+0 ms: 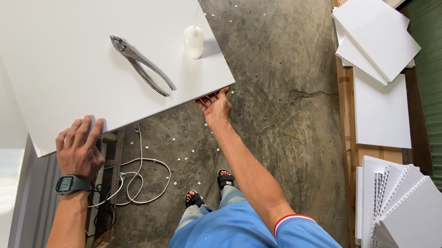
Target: Applying glue to the edge of a white panel and attaching a white plastic trim strip, then trimming the strip with pliers.
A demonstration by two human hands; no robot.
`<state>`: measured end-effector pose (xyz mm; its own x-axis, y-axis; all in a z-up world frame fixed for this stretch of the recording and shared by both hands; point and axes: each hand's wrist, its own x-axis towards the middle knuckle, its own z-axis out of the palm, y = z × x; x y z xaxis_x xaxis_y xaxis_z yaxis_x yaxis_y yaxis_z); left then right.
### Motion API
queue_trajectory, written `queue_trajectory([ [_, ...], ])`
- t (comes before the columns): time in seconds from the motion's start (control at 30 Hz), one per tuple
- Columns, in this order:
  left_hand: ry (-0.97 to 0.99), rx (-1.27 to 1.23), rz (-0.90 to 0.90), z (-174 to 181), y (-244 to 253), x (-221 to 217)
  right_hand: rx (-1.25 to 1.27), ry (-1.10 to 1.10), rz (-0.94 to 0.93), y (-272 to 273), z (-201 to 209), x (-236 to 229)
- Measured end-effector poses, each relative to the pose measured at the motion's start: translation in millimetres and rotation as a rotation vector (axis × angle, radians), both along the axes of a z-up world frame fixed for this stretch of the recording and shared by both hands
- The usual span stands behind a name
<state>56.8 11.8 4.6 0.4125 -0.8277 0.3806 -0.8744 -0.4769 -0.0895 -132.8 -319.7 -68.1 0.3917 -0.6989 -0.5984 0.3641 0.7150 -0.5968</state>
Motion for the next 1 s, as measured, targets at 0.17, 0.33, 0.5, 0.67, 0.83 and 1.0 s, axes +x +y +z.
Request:
queue_trajectory([
  [0.17, 0.055, -0.039, -0.042, 11.0, -17.0, -1.4, 0.015, -0.017, -0.010, -1.0, -4.6, 4.5],
  [0.33, 0.110, 0.008, -0.079, -12.9, -57.5, -1.6, 0.073, 0.009, -0.027, -1.6, -6.7, 8.6],
  [0.5, 0.144, 0.013, -0.149, -1.9, -118.4, -25.5, 0.078, 0.007, -0.052, 0.3, -7.9, 9.8],
  [0.67, 0.238, 0.025, -0.114, 15.4, -138.7, -40.3, 0.073, 0.018, -0.068, 4.1, -4.1, 14.3],
  [0.83, 0.215, 0.012, -0.086, 4.6, -136.2, -41.0, 0.072, -0.021, -0.131, 21.0, -8.8, 27.2],
  [1.0, 0.232, -0.062, -0.108, 8.8, -136.5, -41.8, 0.040, -0.156, -0.083, 49.3, -22.3, 38.4],
])
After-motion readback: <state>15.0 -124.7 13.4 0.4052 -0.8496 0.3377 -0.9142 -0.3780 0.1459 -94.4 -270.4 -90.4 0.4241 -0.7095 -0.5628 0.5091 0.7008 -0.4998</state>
